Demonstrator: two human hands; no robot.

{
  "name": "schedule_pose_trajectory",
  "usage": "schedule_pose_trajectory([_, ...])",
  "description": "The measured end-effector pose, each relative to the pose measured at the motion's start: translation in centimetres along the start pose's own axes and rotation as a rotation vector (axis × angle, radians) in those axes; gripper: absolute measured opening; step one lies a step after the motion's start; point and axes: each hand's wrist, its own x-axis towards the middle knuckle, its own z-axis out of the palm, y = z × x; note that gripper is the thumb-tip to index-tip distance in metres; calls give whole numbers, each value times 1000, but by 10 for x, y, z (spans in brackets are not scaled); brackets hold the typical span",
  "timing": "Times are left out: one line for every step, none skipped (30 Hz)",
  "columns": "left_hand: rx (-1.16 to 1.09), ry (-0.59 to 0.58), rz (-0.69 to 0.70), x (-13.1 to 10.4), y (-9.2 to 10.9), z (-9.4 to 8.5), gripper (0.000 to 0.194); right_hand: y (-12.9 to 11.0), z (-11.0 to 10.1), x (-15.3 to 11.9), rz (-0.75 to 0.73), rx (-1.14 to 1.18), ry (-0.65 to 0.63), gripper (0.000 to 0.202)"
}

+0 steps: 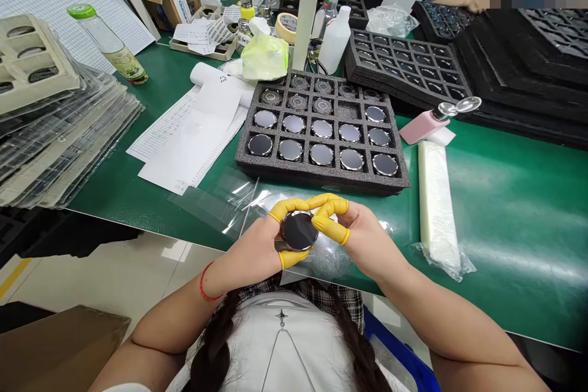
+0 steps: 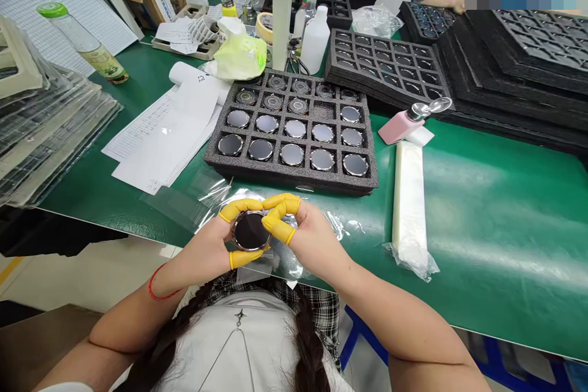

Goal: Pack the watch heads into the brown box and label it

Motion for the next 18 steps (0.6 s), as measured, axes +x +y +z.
schedule_pose_trajectory([-1,2,0,0,0,0,57,0,0,0,-1,-9,-2,33])
schedule_pose_trajectory([-4,3,0,0,-1,0,56,1,-1,0,-7,-27,-3,33])
schedule_pose_trajectory([-9,5,-1,0,-1,0,56,1,-1,0,-24,-60,-3,31])
schedule_pose_trajectory([-11,8,-2,0,-1,0,56,2,-2,0,-61,-115,9,28])
schedule_pose_trajectory([-13,13,-4,1,-1,0,56,3,-3,-1,-123,-192,40,25])
schedule_pose_trajectory([-15,18,-5,1,-2,0,56,4,-3,-1,-204,-287,95,20])
schedule_pose_trajectory([-18,25,-4,1,-2,0,55,5,-3,-2,-294,-387,166,16])
schedule_pose_trajectory([-24,33,-4,2,-2,0,55,6,-3,-2,-376,-479,236,15])
schedule_pose_trajectory([-30,39,-6,2,-3,0,55,8,-2,-3,-434,-548,282,19])
schedule_pose_trajectory([-37,43,-6,3,-4,0,56,9,0,-3,-461,-589,291,26])
schedule_pose_trajectory([-41,45,-5,3,-5,0,57,10,2,-3,-452,-608,261,32])
schedule_pose_trajectory([-38,44,-2,3,-6,0,58,11,5,-2,-419,-609,204,34])
schedule_pose_trajectory([-32,41,0,4,-7,0,58,12,8,-1,-369,-596,132,34])
schedule_pose_trajectory([-24,37,4,4,-7,0,58,11,10,0,-311,-569,61,32])
schedule_pose_trajectory([-18,35,8,4,-8,1,58,11,12,2,-249,-530,-2,30])
schedule_pose_trajectory([-13,32,9,4,-9,1,57,10,14,4,-191,-477,-54,29])
schedule_pose_trajectory([-8,30,9,4,-9,1,56,9,15,5,-138,-411,-97,30])
schedule_pose_trajectory([-5,27,7,4,-9,2,56,8,15,7,-90,-336,-129,31])
